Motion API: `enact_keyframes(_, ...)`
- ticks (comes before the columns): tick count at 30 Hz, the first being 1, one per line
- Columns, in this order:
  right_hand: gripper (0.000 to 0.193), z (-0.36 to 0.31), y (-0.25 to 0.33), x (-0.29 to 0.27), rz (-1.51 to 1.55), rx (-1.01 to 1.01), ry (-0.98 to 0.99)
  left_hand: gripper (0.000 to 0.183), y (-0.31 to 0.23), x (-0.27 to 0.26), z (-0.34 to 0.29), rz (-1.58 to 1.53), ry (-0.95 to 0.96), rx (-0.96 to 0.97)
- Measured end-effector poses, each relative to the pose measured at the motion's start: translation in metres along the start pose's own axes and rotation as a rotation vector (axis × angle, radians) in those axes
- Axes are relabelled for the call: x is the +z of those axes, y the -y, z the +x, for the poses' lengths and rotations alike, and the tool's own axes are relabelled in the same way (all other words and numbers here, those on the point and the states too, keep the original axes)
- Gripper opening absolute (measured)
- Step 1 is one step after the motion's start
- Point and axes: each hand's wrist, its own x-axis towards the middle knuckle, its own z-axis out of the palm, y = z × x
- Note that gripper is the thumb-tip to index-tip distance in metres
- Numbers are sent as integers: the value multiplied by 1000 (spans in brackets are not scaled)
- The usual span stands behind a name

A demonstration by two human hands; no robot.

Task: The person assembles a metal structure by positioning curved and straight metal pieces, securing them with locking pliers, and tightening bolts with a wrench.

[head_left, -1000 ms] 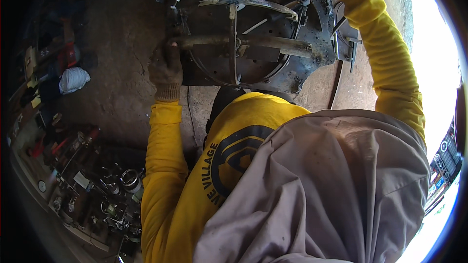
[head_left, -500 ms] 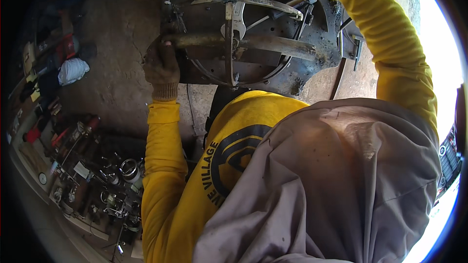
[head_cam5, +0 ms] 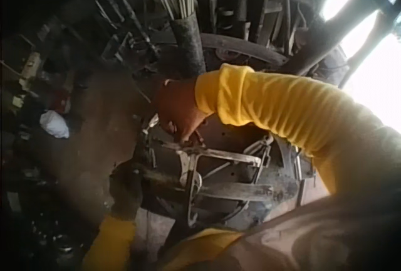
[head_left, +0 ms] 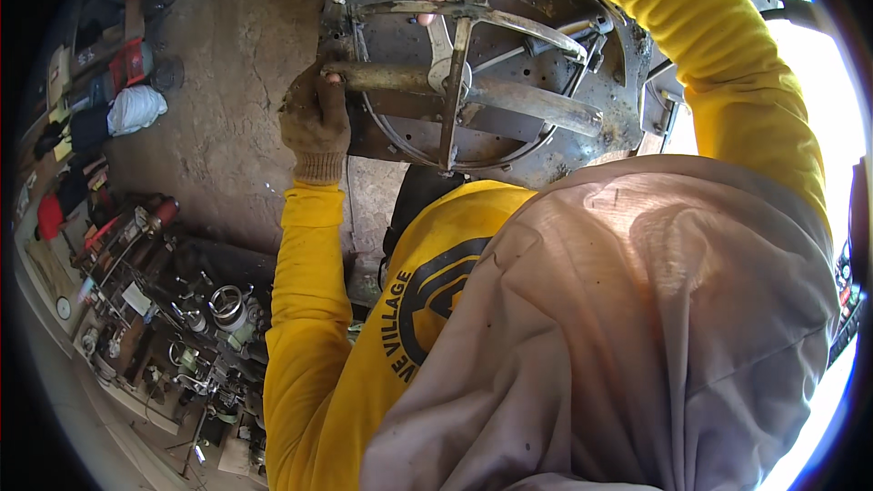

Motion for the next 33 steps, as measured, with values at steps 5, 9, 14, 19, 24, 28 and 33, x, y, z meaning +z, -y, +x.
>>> enact_keyframes(5, 29, 19, -2, 8, -10, 1, 197, 37, -8, -7, 1, -95, 46, -132)
enact_keyframes(9, 29, 13, 0, -1, 69, 24, 206, 37, -4, -6, 3, -102, 73, -106)
enact_keyframes(14, 30, -73, 30, 12, 103, 284, -158, 40, -11, -8, 3, -163, 81, -205)
enact_keyframes(19, 31, -145, 98, 38, 513, 817, -107, 41, -12, -10, 4, -224, 81, -254)
enact_keyframes(24, 30, -145, 93, 16, 386, 852, -129, 40, -13, -11, 1, -155, 78, -250)
enact_keyframes(28, 21, -140, 68, -19, 263, 660, -308, 38, -14, -8, 4, -169, 88, -239)
enact_keyframes(33, 24, -101, 42, -6, 197, 330, -292, 33, -6, -4, 0, -69, 79, -208)
